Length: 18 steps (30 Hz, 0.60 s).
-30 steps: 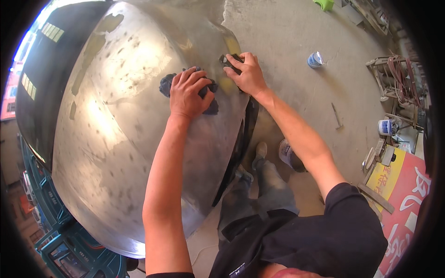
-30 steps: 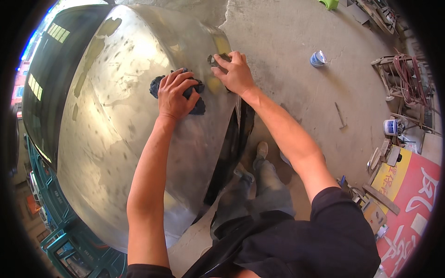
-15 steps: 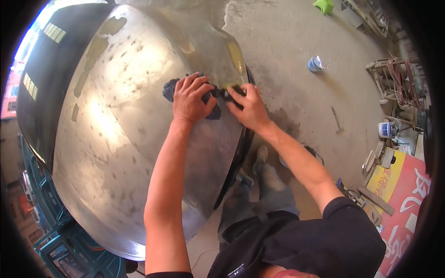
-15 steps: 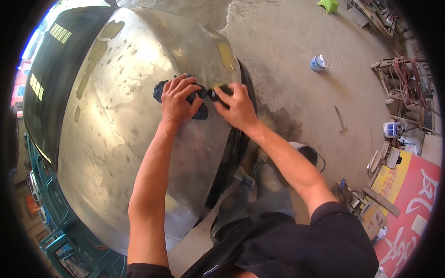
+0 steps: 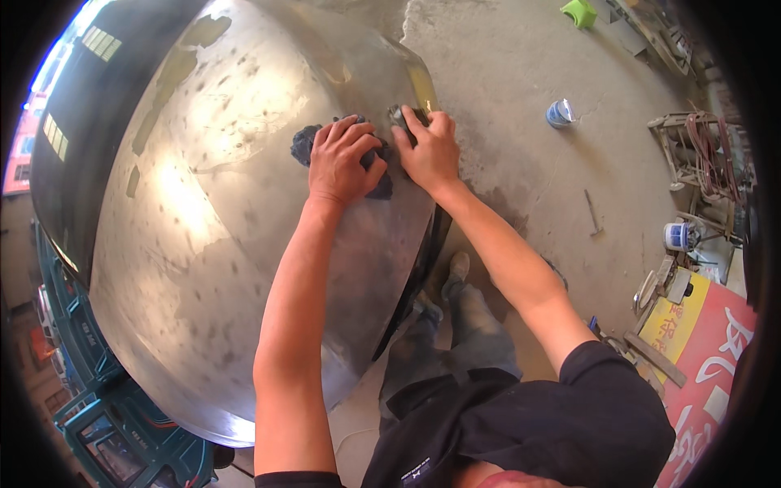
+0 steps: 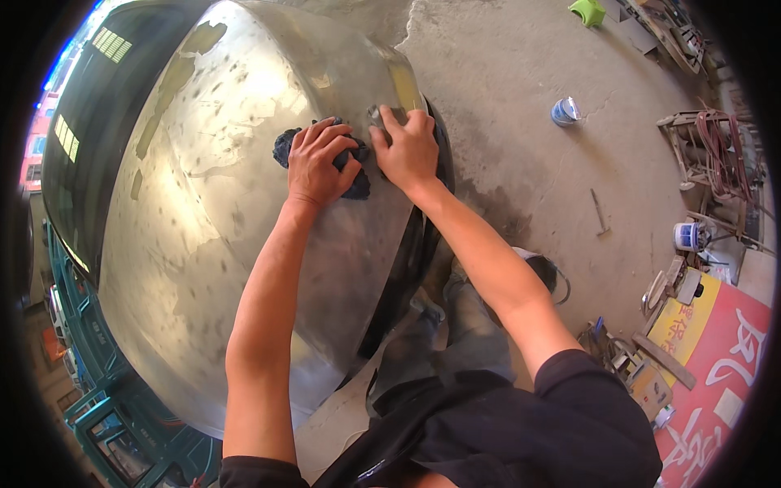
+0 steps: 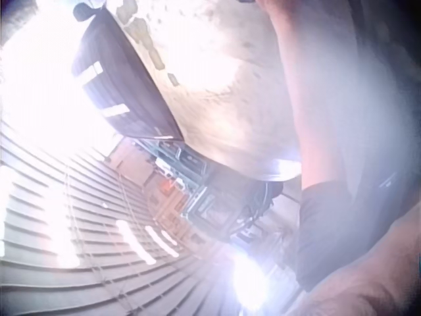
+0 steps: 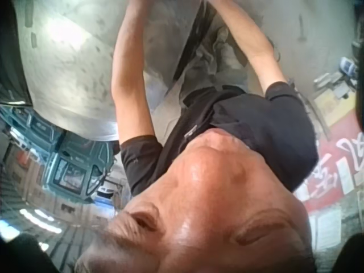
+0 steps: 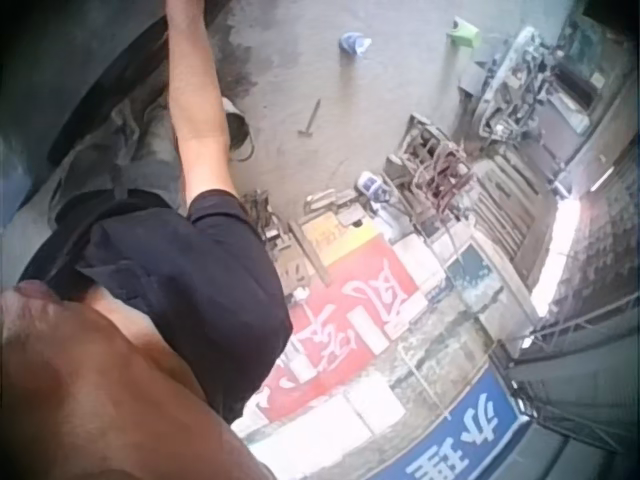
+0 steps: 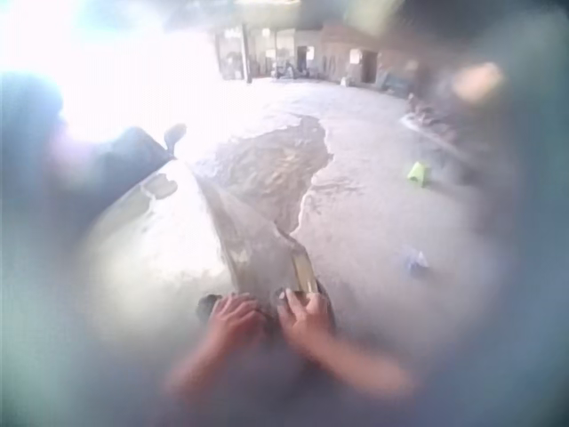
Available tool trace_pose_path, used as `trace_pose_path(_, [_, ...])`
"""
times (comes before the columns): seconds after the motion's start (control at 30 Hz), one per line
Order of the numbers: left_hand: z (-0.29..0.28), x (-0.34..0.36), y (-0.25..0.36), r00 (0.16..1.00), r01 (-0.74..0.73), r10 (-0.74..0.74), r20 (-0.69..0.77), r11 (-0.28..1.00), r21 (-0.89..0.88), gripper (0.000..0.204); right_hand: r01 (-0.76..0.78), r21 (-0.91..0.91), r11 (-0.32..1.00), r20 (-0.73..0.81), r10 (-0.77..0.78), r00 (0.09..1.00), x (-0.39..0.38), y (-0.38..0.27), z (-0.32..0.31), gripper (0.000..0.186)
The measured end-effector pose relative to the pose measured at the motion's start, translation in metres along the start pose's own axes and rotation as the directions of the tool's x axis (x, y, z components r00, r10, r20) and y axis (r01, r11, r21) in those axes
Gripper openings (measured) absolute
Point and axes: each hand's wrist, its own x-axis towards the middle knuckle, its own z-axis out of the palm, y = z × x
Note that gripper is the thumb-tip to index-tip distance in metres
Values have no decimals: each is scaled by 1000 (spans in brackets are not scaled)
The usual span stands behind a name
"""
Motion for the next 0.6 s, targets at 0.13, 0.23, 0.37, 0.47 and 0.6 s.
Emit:
trace_pose_path(0.13, [-3, -5, -2, 1000, 4, -3, -10, 1000, 8, 20, -5, -19, 1000, -11, 4, 1000, -22, 1, -7, 44])
trace_pose_path(0.23, [4, 0, 1, 1000, -1, 1, -4, 1000, -3, 21, -22, -16, 1000, -9, 21, 1000, 2, -7, 4, 42])
trace_pose_path(0.37, [1, -9, -5, 1000, 10, -10, -12, 1000, 9, 21, -6, 20, 1000, 28, 5, 1000, -14, -4, -6, 41])
trace_pose_path(0.47, [1, -7, -8, 999, 5, -5, -38, 1000, 15, 21, -43, -41, 998, 58, 45, 997, -32, 1, -16, 42])
trace_pose_path(0.6, [5, 2, -2, 1000, -3, 3, -31, 1000, 9, 21, -40, -20, 999, -2, 40, 999, 21, -17, 11, 44])
